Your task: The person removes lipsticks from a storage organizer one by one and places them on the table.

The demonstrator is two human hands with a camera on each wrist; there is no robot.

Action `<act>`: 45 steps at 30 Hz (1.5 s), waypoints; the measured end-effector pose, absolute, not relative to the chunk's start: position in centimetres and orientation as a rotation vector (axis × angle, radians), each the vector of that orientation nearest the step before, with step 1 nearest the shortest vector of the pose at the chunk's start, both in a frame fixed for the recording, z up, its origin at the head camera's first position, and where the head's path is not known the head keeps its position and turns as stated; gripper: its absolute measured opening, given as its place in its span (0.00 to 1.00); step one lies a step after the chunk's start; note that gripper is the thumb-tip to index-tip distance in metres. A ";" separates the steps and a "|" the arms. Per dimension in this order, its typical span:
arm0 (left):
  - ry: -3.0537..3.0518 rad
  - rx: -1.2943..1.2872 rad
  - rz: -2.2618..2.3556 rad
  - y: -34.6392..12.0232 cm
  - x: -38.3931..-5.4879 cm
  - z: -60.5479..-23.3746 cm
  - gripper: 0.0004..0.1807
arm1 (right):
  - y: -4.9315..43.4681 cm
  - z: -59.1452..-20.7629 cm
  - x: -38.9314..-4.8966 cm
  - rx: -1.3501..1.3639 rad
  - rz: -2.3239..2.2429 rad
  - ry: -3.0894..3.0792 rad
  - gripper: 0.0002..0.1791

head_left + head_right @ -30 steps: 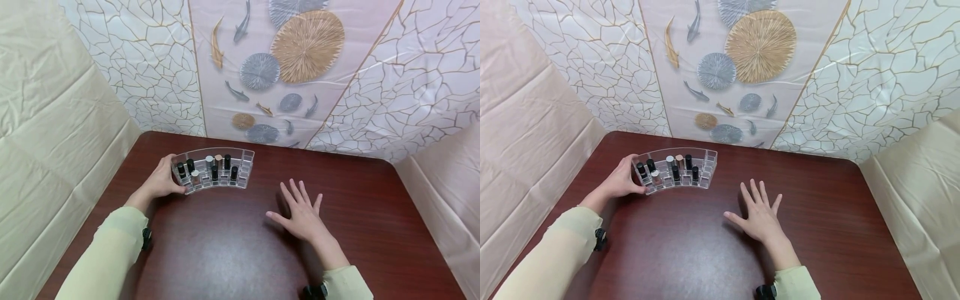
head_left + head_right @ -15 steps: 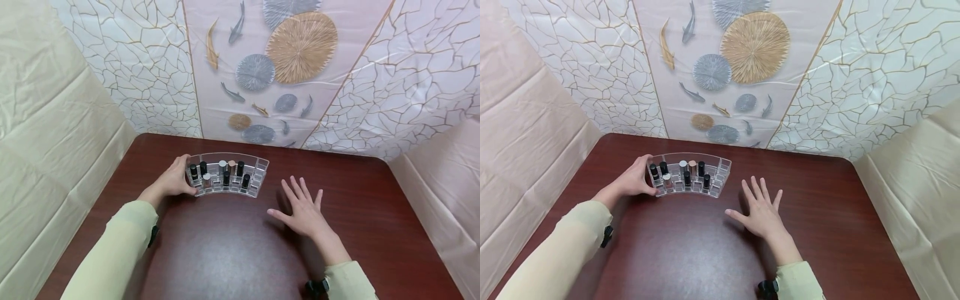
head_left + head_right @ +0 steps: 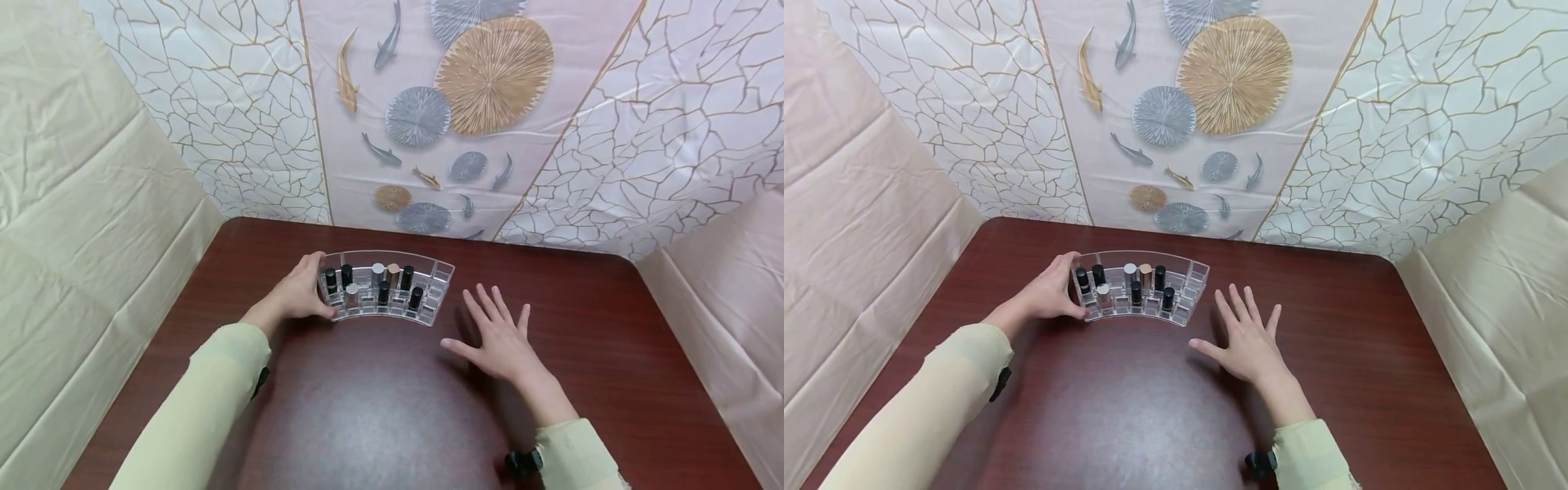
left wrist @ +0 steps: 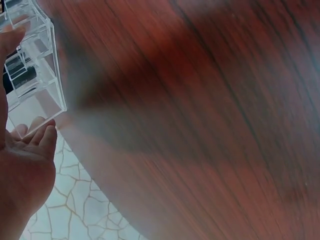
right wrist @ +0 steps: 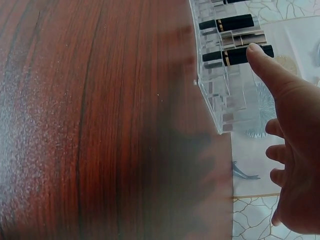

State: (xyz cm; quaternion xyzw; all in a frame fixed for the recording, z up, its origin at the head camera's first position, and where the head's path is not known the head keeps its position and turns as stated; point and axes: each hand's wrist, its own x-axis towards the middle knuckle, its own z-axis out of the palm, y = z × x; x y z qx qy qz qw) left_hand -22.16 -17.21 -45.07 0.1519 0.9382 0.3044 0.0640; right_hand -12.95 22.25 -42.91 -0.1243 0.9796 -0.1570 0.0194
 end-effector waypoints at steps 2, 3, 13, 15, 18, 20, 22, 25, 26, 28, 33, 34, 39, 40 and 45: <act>2.829 0.467 0.925 -16.8 -22.3 -45.1 0.66 | 22.3 -43.0 -13.0 -0.381 -0.484 3.040 0.58; 2.828 0.471 0.927 -16.6 -22.4 -45.2 0.66 | 22.4 -43.0 -13.1 -0.378 -0.482 3.041 0.58; 2.816 0.468 0.874 -14.3 -23.4 -45.4 0.69 | 23.4 -42.4 -13.1 -0.357 -0.453 3.051 0.59; 2.813 0.467 0.868 -13.8 -23.5 -45.4 0.69 | 23.7 -42.2 -13.2 -0.348 -0.447 3.054 0.59; 2.805 0.464 0.861 -13.0 -23.7 -45.4 0.70 | 24.2 -41.9 -13.2 -0.335 -0.431 3.056 0.59; 2.798 0.465 0.855 -12.4 -23.9 -45.3 0.70 | 24.5 -41.8 -13.2 -0.327 -0.422 3.058 0.60; 2.789 0.468 0.856 -11.7 -24.0 -45.2 0.70 | 24.7 -41.7 -13.3 -0.320 -0.418 3.055 0.60; 2.770 0.470 0.857 -10.7 -24.2 -45.1 0.70 | 25.1 -41.7 -13.4 -0.309 -0.399 3.054 0.61; 2.767 0.472 0.858 -10.4 -24.2 -45.0 0.70 | 25.2 -41.7 -13.5 -0.306 -0.393 3.053 0.62; 2.760 0.475 0.856 -9.8 -24.2 -44.9 0.70 | 25.4 -41.8 -13.6 -0.302 -0.384 3.054 0.62; 2.764 0.483 0.837 -8.7 -24.4 -44.8 0.70 | 25.8 -41.9 -13.6 -0.293 -0.372 3.056 0.63; 2.765 0.483 0.831 -8.6 -24.5 -44.9 0.70 | 25.9 -41.8 -13.6 -0.291 -0.370 3.057 0.63; 2.766 0.489 0.821 -8.4 -24.5 -44.9 0.70 | 26.4 -41.6 -13.7 -0.295 -0.375 3.058 0.64; 2.766 0.490 0.822 -8.3 -24.4 -44.9 0.71 | 26.6 -41.5 -13.8 -0.303 -0.377 3.060 0.64; 2.762 0.494 0.834 -8.3 -24.4 -44.8 0.70 | 27.8 -40.5 -15.0 -0.387 -0.423 3.039 0.64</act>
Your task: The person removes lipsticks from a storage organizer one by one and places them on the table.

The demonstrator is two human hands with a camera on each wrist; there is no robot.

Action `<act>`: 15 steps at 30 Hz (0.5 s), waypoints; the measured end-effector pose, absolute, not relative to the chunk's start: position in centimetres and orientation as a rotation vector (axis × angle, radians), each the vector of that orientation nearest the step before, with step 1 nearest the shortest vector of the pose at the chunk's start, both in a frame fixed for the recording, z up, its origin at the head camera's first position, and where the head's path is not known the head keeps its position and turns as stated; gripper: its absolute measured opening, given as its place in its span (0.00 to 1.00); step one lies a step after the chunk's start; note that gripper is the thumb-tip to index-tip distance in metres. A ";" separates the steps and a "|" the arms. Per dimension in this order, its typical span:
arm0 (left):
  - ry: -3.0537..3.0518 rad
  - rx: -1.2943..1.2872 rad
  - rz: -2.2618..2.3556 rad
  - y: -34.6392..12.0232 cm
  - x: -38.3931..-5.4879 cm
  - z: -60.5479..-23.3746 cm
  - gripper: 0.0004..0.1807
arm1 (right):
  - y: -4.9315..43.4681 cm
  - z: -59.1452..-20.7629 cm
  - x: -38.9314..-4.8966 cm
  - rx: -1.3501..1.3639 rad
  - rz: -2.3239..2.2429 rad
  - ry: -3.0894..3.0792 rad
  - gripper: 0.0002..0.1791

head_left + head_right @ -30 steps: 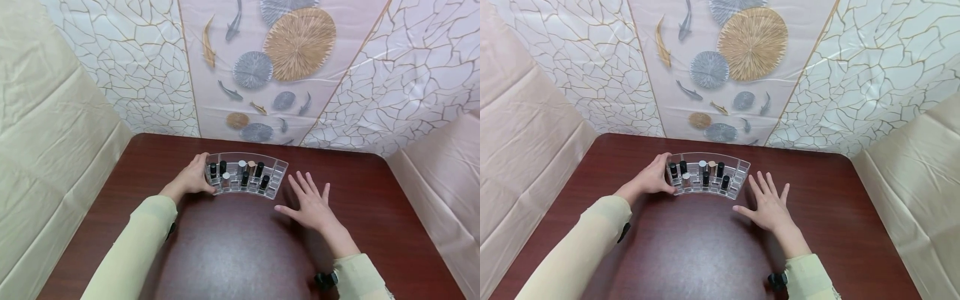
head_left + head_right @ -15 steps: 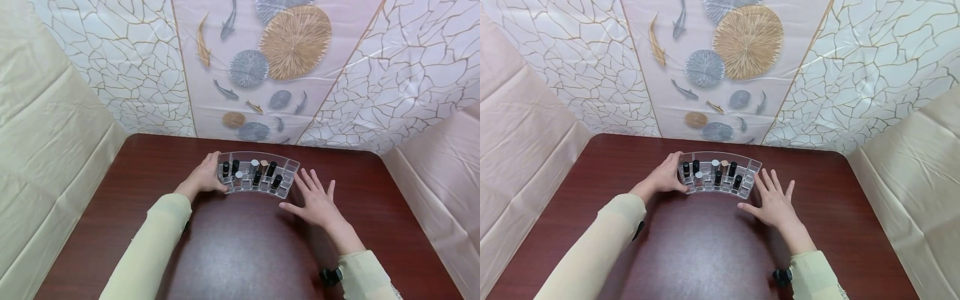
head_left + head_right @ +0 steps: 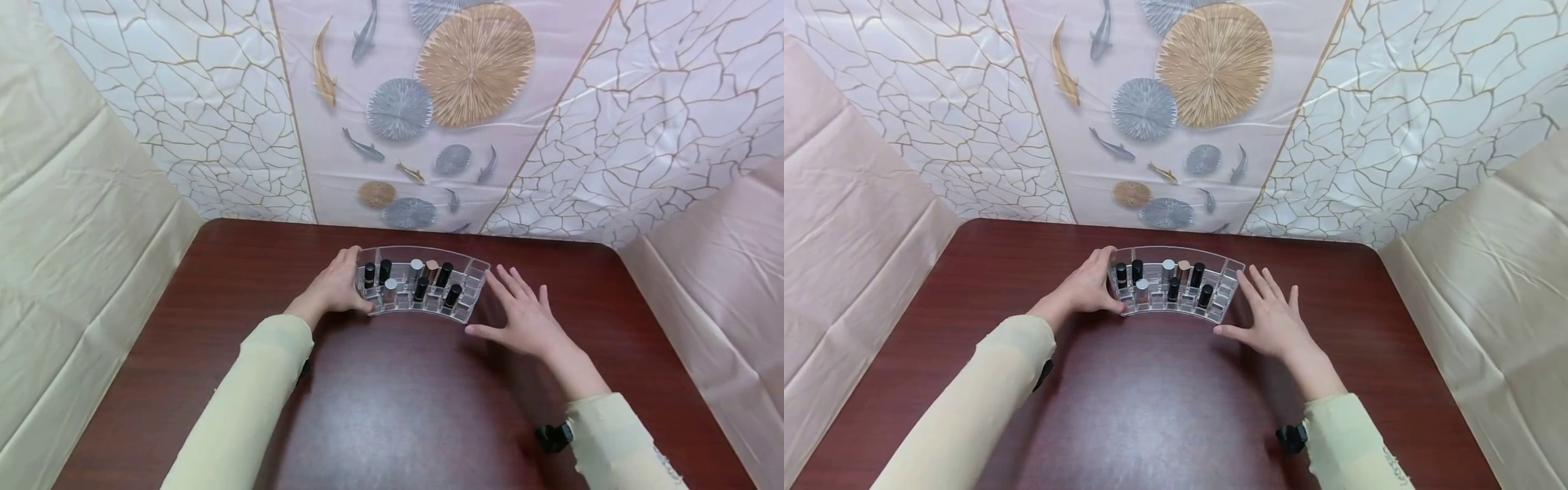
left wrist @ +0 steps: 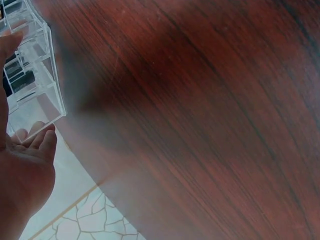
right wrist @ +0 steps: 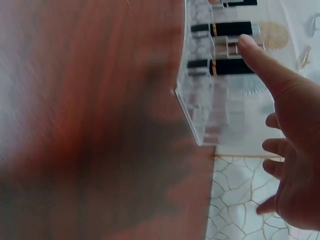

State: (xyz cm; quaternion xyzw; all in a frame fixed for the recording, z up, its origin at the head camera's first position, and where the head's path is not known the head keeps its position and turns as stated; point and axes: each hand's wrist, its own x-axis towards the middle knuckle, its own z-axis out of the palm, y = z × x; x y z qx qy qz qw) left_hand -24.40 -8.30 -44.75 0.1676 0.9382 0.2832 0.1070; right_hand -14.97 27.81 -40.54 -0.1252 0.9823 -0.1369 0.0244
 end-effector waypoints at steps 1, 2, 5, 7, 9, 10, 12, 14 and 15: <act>2.763 0.493 0.831 -8.3 -24.4 -44.8 0.70 | 28.0 -40.3 -15.4 -0.407 -0.433 3.028 0.65; 2.764 0.492 0.828 -8.4 -24.4 -44.8 0.70 | 28.3 -40.1 -15.8 -0.428 -0.448 3.015 0.66; 2.772 0.499 0.817 -8.4 -24.5 -44.8 0.70 | 28.8 -39.7 -17.2 -0.491 -0.479 2.970 0.68; 2.776 0.504 0.812 -8.4 -24.5 -44.9 0.70 | 29.1 -39.4 -18.0 -0.522 -0.502 2.940 0.69; 2.776 0.507 0.811 -8.4 -24.5 -44.9 0.70 | 29.2 -39.1 -18.7 -0.546 -0.512 2.913 0.71; 2.773 0.504 0.811 -8.4 -24.5 -44.9 0.70 | 29.2 -39.0 -19.1 -0.552 -0.515 2.901 0.71; 2.770 0.505 0.814 -8.4 -24.5 -44.9 0.70 | 29.2 -38.7 -19.6 -0.557 -0.521 2.884 0.72; 2.767 0.504 0.820 -8.3 -24.5 -44.8 0.71 | 29.1 -38.5 -20.0 -0.550 -0.526 2.868 0.72; 2.768 0.506 0.822 -8.3 -24.4 -44.8 0.71 | 29.1 -38.5 -20.1 -0.540 -0.530 2.862 0.73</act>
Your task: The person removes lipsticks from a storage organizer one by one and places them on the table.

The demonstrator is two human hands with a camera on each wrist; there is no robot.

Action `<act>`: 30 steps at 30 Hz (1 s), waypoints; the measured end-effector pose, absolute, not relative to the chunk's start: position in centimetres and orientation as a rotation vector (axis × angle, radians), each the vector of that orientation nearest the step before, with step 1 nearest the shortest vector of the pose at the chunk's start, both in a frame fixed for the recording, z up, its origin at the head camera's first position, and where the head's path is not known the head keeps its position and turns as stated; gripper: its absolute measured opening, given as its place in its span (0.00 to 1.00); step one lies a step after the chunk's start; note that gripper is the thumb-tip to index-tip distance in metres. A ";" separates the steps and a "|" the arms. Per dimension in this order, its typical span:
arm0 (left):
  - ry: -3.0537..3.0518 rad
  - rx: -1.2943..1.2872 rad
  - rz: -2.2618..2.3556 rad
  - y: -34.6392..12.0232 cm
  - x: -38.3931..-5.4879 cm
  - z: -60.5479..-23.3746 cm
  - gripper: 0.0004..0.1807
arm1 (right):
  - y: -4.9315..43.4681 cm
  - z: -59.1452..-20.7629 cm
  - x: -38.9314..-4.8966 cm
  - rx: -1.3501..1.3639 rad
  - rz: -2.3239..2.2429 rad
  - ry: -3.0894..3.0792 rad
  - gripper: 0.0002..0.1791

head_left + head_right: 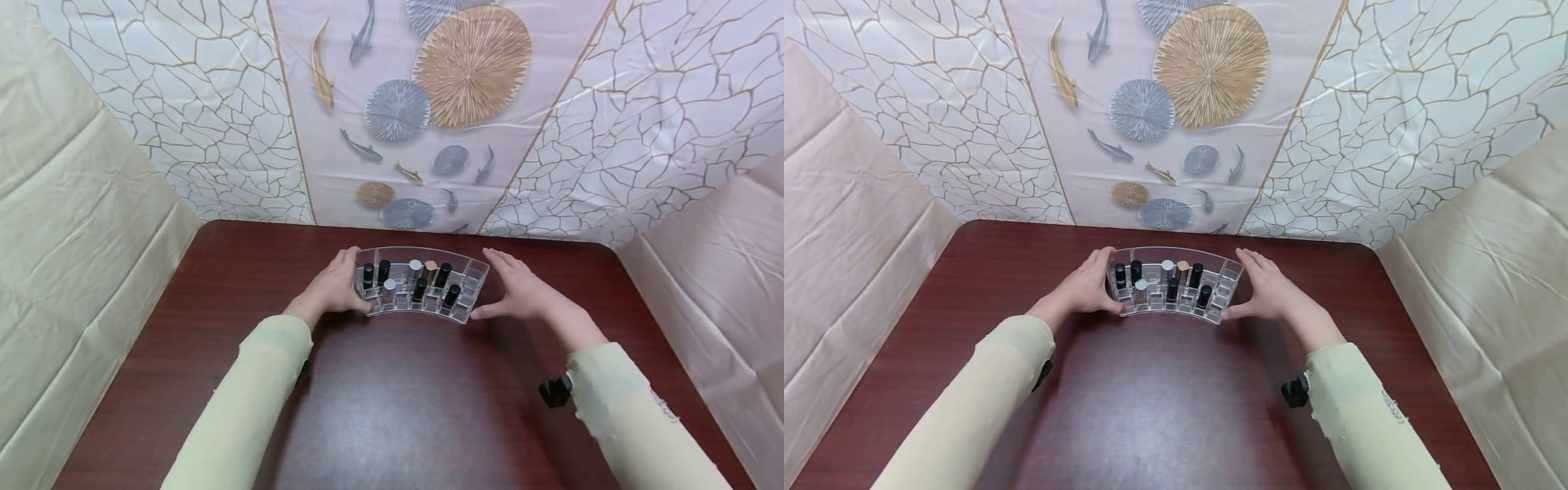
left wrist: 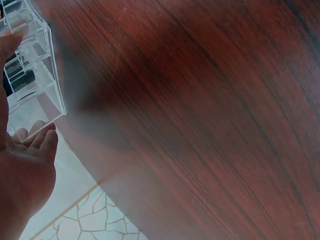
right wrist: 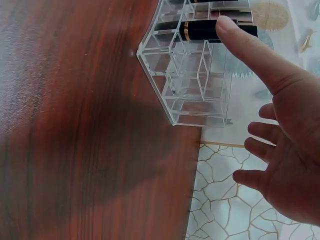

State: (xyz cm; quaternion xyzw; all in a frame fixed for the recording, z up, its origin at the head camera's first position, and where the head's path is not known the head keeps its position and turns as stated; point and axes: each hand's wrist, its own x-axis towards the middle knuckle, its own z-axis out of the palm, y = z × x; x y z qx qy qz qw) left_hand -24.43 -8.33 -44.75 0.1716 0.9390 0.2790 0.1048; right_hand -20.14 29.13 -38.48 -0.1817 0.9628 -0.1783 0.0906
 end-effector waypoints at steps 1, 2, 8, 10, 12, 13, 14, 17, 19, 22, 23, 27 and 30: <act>2.769 0.509 0.826 -8.3 -24.4 -44.7 0.71 | 29.1 -38.5 -20.3 -0.533 -0.537 2.857 0.73; 2.770 0.512 0.826 -8.3 -24.4 -44.7 0.71 | 29.1 -38.5 -20.4 -0.523 -0.544 2.852 0.74; 2.773 0.513 0.814 -8.3 -24.3 -44.6 0.71 | 29.0 -39.4 -20.6 -0.469 -0.625 2.836 0.76; 2.766 0.507 0.812 -8.3 -24.3 -44.6 0.71 | 29.0 -39.8 -20.5 -0.461 -0.656 2.841 0.76; 2.757 0.506 0.811 -8.4 -24.3 -44.6 0.72 | 29.1 -40.3 -20.4 -0.455 -0.674 2.851 0.77; 2.752 0.506 0.809 -8.4 -24.3 -44.6 0.72 | 29.1 -40.5 -20.3 -0.454 -0.683 2.855 0.77; 2.748 0.507 0.807 -8.5 -24.2 -44.6 0.73 | 29.1 -40.7 -20.3 -0.452 -0.689 2.858 0.77; 2.744 0.508 0.801 -8.7 -24.2 -44.4 0.78 | 29.2 -41.2 -20.3 -0.439 -0.698 2.859 0.77; 2.739 0.507 0.798 -8.9 -24.2 -44.3 0.82 | 29.3 -41.4 -20.3 -0.430 -0.702 2.857 0.77; 2.736 0.510 0.806 -9.2 -24.1 -43.9 0.85 | 29.4 -41.6 -20.4 -0.417 -0.700 2.860 0.78; 2.737 0.514 0.809 -9.3 -24.1 -43.8 0.85 | 29.4 -41.6 -20.4 -0.415 -0.700 2.861 0.78; 2.749 0.524 0.817 -9.8 -24.0 -43.4 0.85 | 29.4 -41.6 -20.4 -0.413 -0.711 2.858 0.78; 2.761 0.531 0.819 -10.2 -24.0 -43.1 0.85 | 29.4 -41.7 -20.5 -0.410 -0.736 2.846 0.78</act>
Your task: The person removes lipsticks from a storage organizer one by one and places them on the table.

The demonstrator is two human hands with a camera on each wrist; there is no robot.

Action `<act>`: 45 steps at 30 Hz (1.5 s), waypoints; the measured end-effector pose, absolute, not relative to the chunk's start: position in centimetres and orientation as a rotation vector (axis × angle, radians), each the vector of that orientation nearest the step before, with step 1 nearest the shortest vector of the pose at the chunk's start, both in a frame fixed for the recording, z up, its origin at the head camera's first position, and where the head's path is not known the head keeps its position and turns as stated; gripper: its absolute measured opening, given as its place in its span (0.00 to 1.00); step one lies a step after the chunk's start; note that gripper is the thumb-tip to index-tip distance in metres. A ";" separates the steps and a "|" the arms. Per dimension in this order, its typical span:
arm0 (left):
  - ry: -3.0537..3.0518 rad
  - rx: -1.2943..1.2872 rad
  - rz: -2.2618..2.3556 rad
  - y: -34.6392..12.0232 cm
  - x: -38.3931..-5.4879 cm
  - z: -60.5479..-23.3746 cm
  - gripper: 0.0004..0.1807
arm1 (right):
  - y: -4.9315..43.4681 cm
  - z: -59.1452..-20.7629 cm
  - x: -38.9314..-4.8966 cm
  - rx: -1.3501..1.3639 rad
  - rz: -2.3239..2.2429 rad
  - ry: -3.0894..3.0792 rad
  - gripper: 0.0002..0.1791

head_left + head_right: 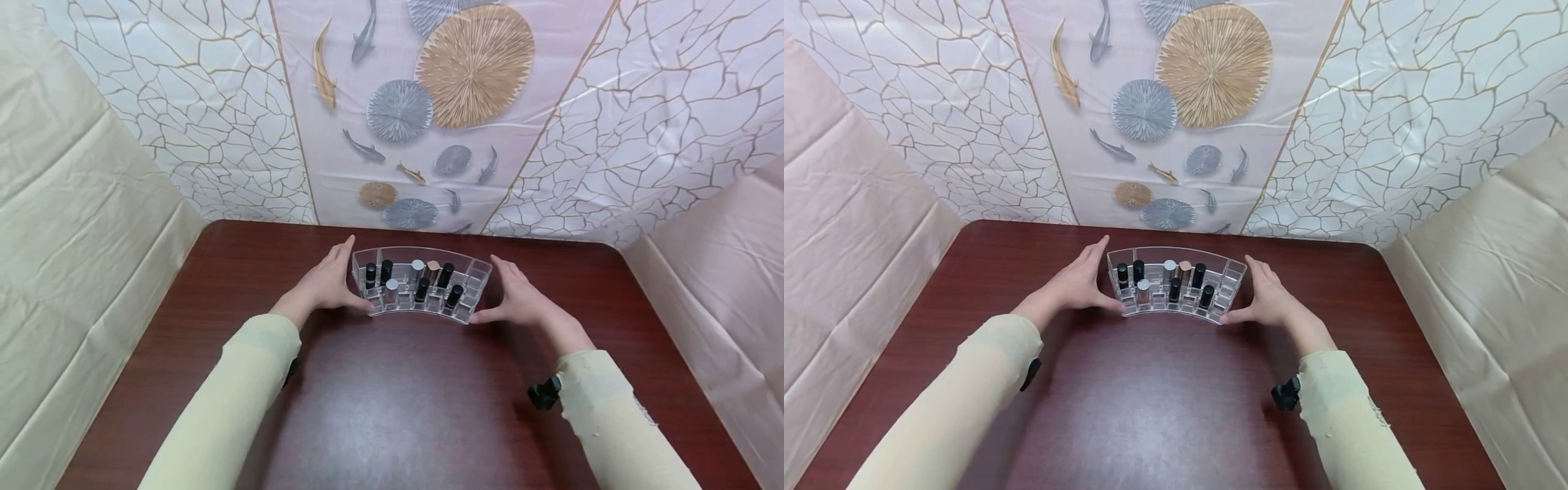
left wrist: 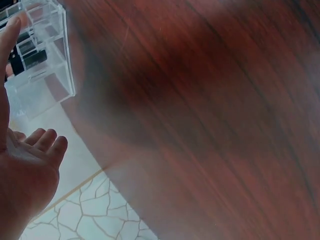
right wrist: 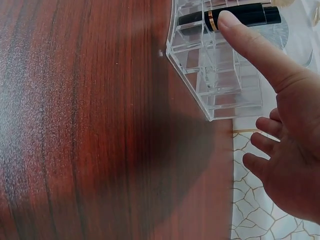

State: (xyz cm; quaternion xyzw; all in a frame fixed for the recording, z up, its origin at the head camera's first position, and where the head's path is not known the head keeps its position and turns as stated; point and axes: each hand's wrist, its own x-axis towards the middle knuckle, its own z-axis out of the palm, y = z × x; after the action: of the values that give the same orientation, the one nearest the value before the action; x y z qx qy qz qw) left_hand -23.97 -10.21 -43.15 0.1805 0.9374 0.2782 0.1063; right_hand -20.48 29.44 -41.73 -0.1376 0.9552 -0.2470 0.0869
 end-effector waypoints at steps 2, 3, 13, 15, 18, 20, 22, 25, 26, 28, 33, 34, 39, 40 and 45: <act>2.768 0.535 0.815 -10.6 -23.9 -42.9 0.85 | 29.4 -41.9 -20.6 -0.406 -0.754 2.835 0.78; 2.771 0.539 0.811 -10.8 -23.9 -42.8 0.84 | 29.4 -42.0 -20.6 -0.403 -0.763 2.829 0.78; 2.780 0.543 0.747 -12.4 -23.6 -41.9 0.82 | 29.2 -42.9 -21.3 -0.375 -0.838 2.822 0.77; 2.783 0.545 0.742 -12.5 -23.5 -41.7 0.81 | 29.1 -43.1 -21.4 -0.380 -0.848 2.830 0.77; 2.784 0.557 0.742 -12.6 -23.4 -41.3 0.81 | 29.0 -43.4 -21.3 -0.394 -0.871 2.838 0.76; 2.788 0.567 0.744 -12.7 -23.3 -41.1 0.81 | 29.0 -43.7 -21.3 -0.408 -0.879 2.842 0.76; 2.794 0.577 0.749 -12.7 -23.3 -40.9 0.80 | 29.0 -44.0 -21.3 -0.420 -0.891 2.846 0.77; 2.808 0.580 0.762 -13.0 -23.2 -40.8 0.79 | 29.0 -44.5 -21.4 -0.428 -0.894 2.855 0.77; 2.811 0.580 0.768 -13.1 -23.1 -40.8 0.79 | 29.0 -44.7 -21.4 -0.428 -0.894 2.860 0.77; 2.814 0.574 0.780 -13.3 -23.1 -40.9 0.78 | 28.9 -44.9 -21.5 -0.421 -0.903 2.861 0.77; 2.818 0.559 0.793 -13.9 -22.8 -41.0 0.76 | 29.0 -45.2 -21.6 -0.384 -0.911 2.857 0.76; 2.818 0.556 0.793 -14.0 -22.8 -41.0 0.76 | 29.0 -45.2 -21.6 -0.377 -0.913 2.859 0.76; 2.809 0.555 0.804 -14.3 -22.5 -41.0 0.75 | 29.1 -45.3 -21.8 -0.367 -0.926 2.864 0.74; 2.806 0.550 0.805 -14.3 -22.5 -41.0 0.75 | 29.1 -45.3 -21.8 -0.368 -0.927 2.863 0.73; 2.803 0.537 0.809 -14.4 -22.4 -41.2 0.74 | 29.1 -45.4 -22.0 -0.365 -0.924 2.866 0.72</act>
State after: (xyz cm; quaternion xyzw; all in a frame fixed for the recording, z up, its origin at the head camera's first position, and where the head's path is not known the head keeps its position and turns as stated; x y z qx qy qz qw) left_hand -22.36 -14.37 -41.17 0.1804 0.9413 0.2715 0.0873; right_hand -21.97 29.11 -45.41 -0.1202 0.9435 -0.3041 0.0544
